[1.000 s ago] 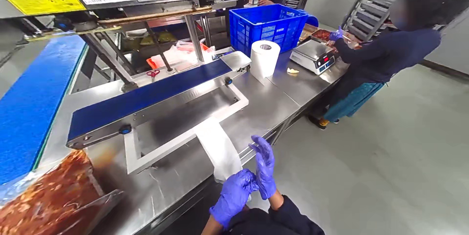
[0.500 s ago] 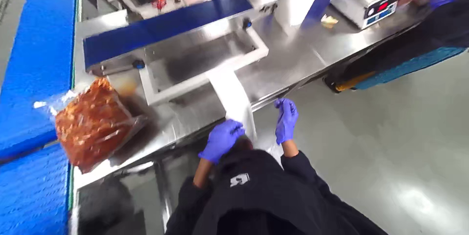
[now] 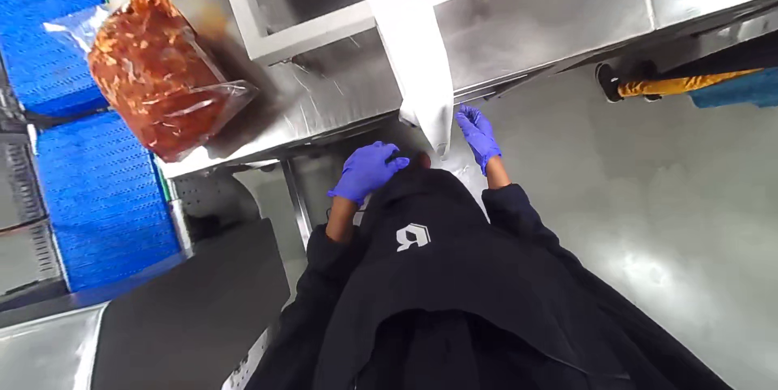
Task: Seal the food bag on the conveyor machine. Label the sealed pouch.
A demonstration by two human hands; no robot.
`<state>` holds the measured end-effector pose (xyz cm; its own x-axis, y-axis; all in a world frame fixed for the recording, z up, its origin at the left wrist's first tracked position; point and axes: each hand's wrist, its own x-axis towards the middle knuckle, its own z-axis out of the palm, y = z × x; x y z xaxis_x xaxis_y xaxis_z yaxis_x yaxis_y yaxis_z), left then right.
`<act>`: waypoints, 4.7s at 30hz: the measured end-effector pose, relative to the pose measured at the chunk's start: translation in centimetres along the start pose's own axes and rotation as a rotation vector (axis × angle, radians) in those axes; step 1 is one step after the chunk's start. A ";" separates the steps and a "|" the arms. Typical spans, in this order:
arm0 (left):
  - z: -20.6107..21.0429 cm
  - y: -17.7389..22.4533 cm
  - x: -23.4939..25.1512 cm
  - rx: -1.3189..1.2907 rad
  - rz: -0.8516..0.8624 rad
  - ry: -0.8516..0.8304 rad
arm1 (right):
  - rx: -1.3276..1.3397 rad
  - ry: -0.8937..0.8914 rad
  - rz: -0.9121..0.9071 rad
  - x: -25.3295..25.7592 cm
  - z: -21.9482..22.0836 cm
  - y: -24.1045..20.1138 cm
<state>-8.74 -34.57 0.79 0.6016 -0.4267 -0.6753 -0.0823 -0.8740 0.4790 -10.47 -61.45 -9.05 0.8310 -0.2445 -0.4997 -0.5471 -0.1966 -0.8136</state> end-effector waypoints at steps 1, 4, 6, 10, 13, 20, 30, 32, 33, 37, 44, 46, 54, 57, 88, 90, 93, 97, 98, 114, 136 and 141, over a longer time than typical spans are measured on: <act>0.2 -0.2 -0.1 -0.001 -0.007 -0.001 | -0.027 -0.016 0.021 0.1 0.1 0.7; 0.7 -0.4 0.0 0.001 -0.003 -0.013 | -0.080 -0.071 0.079 0.4 0.3 2.3; 0.9 -0.4 0.3 -0.001 0.008 -0.025 | -0.104 -0.104 0.106 0.7 0.6 3.5; 1.4 -0.6 1.5 0.002 0.003 -0.055 | -0.113 -0.143 0.092 1.0 1.8 4.4; 2.2 -0.9 2.9 -0.005 -0.005 -0.076 | -0.146 -0.066 0.035 1.0 1.9 4.3; 4.3 -1.6 6.8 -0.089 -0.207 0.006 | -0.037 0.280 -0.003 -0.7 -5.4 3.1; 5.0 -5.1 13.1 -0.321 -0.110 0.062 | -0.020 0.436 -0.194 -2.4 -3.9 0.6; 5.3 -6.4 14.4 -0.412 -0.093 0.050 | -0.004 0.409 -0.300 -3.3 -2.1 0.3; 5.4 -6.9 14.8 -0.427 -0.100 0.042 | 0.003 0.373 -0.351 -3.6 -1.2 0.3; 6.0 -8.0 15.7 -0.407 -0.143 0.008 | -0.044 0.028 -0.240 -4.2 1.6 -0.1; 5.1 -7.1 13.3 -0.435 -0.204 0.002 | -0.313 -0.311 0.052 0.2 4.9 4.1; 4.9 -7.7 12.5 -0.413 -0.123 0.031 | -0.263 -0.386 0.023 0.7 5.3 4.9; 0.5 -1.7 1.9 -0.540 -0.124 0.214 | -0.129 -0.614 -0.117 -3.1 5.0 0.1; 1.7 -4.0 5.1 -0.468 0.074 0.314 | -0.045 -0.371 -0.233 -4.3 6.0 -0.2; 0.0 3.2 0.8 -0.273 0.558 0.521 | -0.125 -0.118 -0.939 -6.6 0.4 -10.2; 0.1 3.3 0.9 -0.232 0.555 0.511 | -0.160 -0.147 -0.819 -6.7 0.7 -10.2; -0.5 3.8 0.7 -0.233 0.472 0.389 | -0.228 -0.165 -0.726 -6.9 0.4 -10.3; -1.1 4.1 0.8 -0.177 0.394 0.218 | -0.323 -0.241 -0.662 -6.8 0.0 -10.4; -1.2 4.2 0.9 -0.161 0.384 0.191 | -0.319 -0.237 -0.621 -6.8 0.1 -10.3; -0.1 3.0 2.2 -0.212 0.293 0.151 | 0.331 0.367 -0.572 -2.1 -8.4 -10.6; 0.3 2.4 3.1 -0.380 0.248 0.223 | -0.067 0.153 -0.449 -3.0 -5.0 -11.2; 0.8 1.5 3.7 -0.377 0.183 0.219 | 0.167 0.476 -0.461 -2.2 -8.7 -11.2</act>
<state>-7.28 -37.67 -1.49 0.7611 -0.4709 -0.4461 0.0677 -0.6264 0.7766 -7.04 -66.96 3.78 0.8197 -0.5693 0.0629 -0.0930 -0.2407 -0.9661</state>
